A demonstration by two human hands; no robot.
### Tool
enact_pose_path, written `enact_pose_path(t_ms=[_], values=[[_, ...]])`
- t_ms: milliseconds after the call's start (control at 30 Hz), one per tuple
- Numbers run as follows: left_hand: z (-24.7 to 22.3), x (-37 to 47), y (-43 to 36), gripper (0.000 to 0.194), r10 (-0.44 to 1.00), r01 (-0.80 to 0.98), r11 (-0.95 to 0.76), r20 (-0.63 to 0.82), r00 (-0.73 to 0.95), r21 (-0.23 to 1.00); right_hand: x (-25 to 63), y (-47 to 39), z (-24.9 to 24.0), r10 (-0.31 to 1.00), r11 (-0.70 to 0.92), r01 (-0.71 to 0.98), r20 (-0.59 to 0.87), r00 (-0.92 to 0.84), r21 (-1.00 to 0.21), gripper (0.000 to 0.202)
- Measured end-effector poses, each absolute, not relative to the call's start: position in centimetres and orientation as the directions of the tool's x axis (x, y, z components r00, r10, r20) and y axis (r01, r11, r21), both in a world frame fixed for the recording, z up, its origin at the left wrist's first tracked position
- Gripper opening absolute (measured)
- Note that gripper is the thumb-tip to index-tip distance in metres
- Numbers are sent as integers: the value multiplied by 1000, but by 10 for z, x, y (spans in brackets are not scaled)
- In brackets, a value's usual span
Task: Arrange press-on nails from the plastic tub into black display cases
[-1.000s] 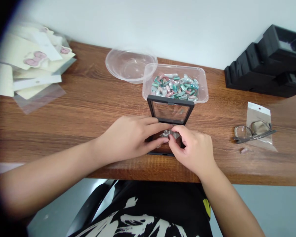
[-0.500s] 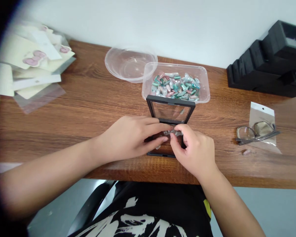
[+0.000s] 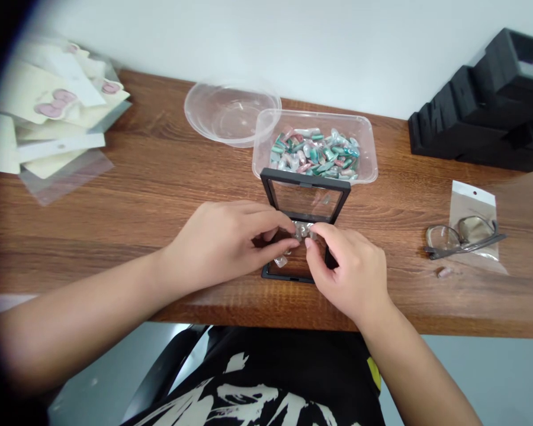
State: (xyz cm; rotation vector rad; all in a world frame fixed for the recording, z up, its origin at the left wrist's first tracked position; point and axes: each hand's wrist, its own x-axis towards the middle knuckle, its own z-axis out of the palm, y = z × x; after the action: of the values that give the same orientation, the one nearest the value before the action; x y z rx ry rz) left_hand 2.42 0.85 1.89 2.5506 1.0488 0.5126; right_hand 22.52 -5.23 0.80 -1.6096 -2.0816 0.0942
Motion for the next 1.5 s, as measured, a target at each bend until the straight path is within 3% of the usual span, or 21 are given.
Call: enact_pose_path(t_ms=[267,600,967,1233,1333,1500], values=[[20,24,9,12,771,653,-614,160,616,444,225,-51,9,926,295,907,324,-194,-301,19],[29,16,13,24,770,628,-606,162,617,488,230,-57,12,935,228,867,348,-69,-443,13],[21,17,16,22,730,543,-628,179,660,557,237,-57,10,943,229,874,322,-89,-429,13],[31,9,16,49,728,529,-620,175,662,579,243,-61,8,967,204,809,241,-80,-552,15],[33,7,15,48,714,490,-638,218,665,594,242,-60,9,972,186,810,222,-70,-557,14],[34,6,13,38,666,343,-704,410,623,622,240,-59,10,975,162,826,217,-49,-540,12]])
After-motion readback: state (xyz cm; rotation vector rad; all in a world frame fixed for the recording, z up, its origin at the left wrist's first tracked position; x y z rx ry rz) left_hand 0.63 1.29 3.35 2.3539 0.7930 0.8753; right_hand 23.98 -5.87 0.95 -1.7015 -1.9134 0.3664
